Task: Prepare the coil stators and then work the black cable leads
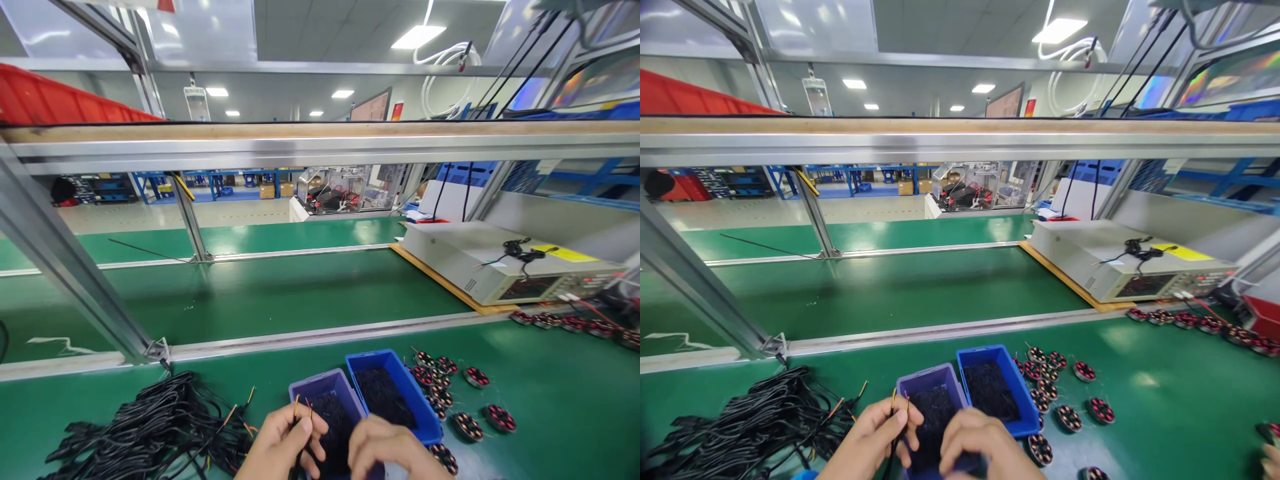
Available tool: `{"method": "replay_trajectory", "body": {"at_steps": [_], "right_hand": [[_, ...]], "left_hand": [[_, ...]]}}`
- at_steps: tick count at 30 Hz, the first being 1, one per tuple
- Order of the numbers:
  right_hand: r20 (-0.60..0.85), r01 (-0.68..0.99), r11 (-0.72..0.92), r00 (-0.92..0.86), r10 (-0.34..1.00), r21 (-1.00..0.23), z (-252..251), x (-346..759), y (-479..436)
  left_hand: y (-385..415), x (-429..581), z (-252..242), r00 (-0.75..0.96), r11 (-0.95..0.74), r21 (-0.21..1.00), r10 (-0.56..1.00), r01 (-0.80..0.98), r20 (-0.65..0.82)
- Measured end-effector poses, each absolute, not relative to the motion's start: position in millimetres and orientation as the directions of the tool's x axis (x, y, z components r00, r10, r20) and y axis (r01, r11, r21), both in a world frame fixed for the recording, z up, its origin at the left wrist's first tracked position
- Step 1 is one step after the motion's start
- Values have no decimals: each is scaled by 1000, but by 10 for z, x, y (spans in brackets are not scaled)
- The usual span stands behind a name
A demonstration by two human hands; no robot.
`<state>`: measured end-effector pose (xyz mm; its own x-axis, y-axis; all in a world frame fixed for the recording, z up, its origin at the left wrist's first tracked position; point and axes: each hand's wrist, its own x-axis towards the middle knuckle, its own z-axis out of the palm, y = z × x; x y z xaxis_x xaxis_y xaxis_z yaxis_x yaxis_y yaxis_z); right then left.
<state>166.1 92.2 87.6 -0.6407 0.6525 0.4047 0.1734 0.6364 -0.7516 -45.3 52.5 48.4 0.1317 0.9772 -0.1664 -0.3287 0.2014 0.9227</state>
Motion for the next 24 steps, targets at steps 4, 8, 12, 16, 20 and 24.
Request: {"method": "replay_trajectory", "body": {"at_steps": [4,8,12,16,20,24], "right_hand": [[393,607,715,-597,699,-347,659,1418,994],[422,675,722,-617,665,-150,216,1066,1012],[443,668,723,-602,665,-178,29,991,1023],[436,625,716,-575,692,-311,235,1155,988],[480,444,640,-427,766,-627,493,1275,926],[497,304,582,-315,809,-754,601,1291,887]], "left_hand": [[549,-437,492,89,196,910,980,-365,-176],[588,-426,473,52,184,921,983,-344,-177],[615,-446,453,48,193,940,981,-281,-187],[623,-479,477,29,182,969,983,-168,-180],[631,-491,489,8,178,977,984,-114,-178],[637,-484,451,-7,153,985,988,-78,-154]]}}
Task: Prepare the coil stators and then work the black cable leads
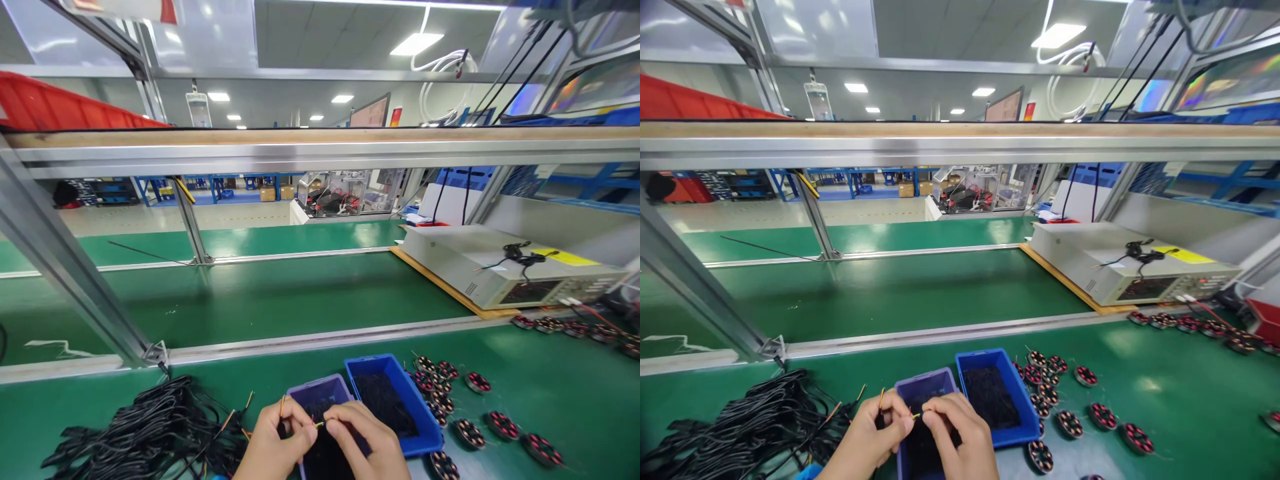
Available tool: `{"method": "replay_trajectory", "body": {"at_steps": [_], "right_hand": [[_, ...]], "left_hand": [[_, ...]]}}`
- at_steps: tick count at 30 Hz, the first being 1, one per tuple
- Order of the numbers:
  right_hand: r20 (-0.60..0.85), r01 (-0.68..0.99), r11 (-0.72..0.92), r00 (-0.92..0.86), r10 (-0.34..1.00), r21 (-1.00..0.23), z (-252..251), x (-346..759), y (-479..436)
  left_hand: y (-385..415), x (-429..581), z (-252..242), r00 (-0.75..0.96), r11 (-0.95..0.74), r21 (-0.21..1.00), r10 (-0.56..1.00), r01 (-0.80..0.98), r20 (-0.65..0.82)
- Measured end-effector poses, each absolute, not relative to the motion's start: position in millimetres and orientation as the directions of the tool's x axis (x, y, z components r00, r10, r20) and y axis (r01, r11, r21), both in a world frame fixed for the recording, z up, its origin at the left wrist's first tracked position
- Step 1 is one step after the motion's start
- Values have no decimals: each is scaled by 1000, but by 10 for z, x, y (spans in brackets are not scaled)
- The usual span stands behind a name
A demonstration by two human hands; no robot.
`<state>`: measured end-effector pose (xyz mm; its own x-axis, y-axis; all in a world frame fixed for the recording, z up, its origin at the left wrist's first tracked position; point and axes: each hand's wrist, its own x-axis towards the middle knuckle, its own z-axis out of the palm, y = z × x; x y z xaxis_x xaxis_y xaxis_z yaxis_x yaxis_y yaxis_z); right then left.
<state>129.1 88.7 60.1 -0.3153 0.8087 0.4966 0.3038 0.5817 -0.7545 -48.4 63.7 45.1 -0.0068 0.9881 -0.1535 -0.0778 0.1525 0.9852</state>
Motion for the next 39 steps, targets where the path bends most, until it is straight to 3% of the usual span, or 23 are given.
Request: {"method": "replay_trajectory", "body": {"at_steps": [12,33,36,39], "right_hand": [[606,282,665,-274,747,-692,714,1271,866],[566,284,643,-311,764,-711,640,1292,843],[626,306,711,-338,703,-633,618,1296,866],[727,367,823,-397,560,-434,596,1338,902]], "left_hand": [[630,-498,387,-21,127,990,991,-57,-129],[628,-518,393,35,146,988,989,-58,-144],[617,-511,379,49,166,981,986,-100,-162],[600,-493,379,65,187,968,982,-167,-178]]}}
